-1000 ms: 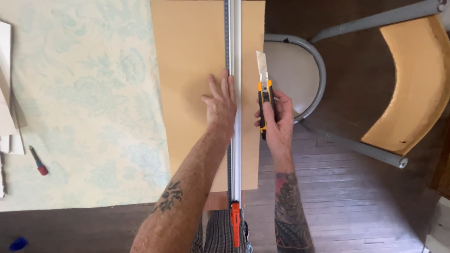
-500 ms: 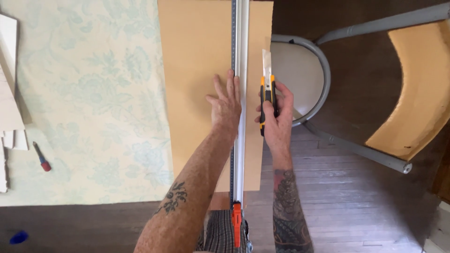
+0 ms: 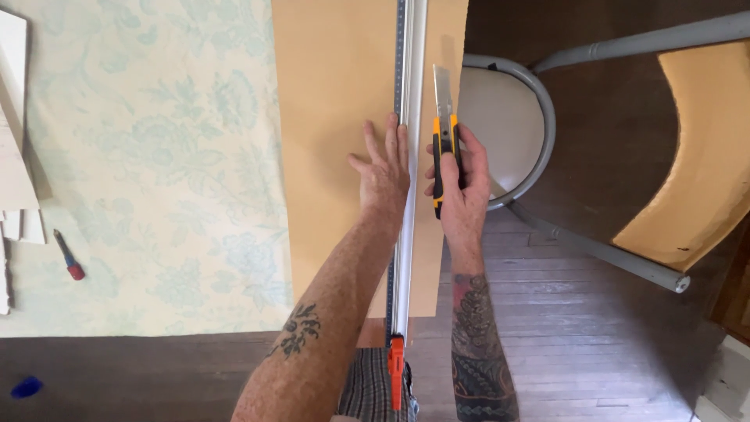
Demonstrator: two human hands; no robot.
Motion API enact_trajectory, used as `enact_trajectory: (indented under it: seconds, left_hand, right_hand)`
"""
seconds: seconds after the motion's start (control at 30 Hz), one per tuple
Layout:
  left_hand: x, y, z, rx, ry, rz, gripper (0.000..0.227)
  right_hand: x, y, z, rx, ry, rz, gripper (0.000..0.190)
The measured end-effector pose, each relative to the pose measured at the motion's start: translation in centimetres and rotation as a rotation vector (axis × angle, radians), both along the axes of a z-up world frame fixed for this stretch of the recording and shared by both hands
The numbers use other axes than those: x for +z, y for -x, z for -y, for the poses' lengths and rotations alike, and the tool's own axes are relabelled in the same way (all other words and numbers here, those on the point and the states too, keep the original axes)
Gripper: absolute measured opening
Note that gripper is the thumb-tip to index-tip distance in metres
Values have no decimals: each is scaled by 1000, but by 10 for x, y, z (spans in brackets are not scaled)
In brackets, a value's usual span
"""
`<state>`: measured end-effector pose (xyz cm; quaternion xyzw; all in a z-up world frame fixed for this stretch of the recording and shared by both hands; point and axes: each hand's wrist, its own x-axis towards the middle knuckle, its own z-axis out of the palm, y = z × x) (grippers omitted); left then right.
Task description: A person measures and cuts a thin wooden or cardboard board using a metal straight edge, a clamp, and a utility knife on a workshop table.
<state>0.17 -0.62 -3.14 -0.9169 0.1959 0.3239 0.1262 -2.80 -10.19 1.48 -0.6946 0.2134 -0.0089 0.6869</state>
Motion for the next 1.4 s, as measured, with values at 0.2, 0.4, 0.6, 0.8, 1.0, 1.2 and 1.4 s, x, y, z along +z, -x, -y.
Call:
enact_trajectory:
  seconds: [0.2, 0.4, 0.6, 0.8, 1.0, 1.2, 1.4]
  left_hand:
    - [-6, 0, 0, -9, -16, -13, 105]
    - [-16, 0, 0, -15, -8, 6, 99]
    - [-34, 3, 13, -88, -229, 82, 79]
    - [2, -4, -1, -92, -153, -41, 152]
    - [-5, -1, -7, -49, -52, 38, 164]
    - [1, -3, -7, -105, -86, -26, 176]
    - [-5, -2, -5, -67, -76, 3, 179]
  right_hand:
    - [2, 3, -2, 3, -1, 55, 45]
    - [-5, -12, -1, 75, 229, -36, 66]
    - [-25, -63, -8, 218, 638, 24, 58]
    - [-52, -91, -7, 210, 654, 2, 59]
    - [-69, -96, -9, 231, 659, 81, 62]
    - [-64, -100, -10, 223, 652, 26, 63]
    - [-57, -106, -11, 293, 740, -45, 65]
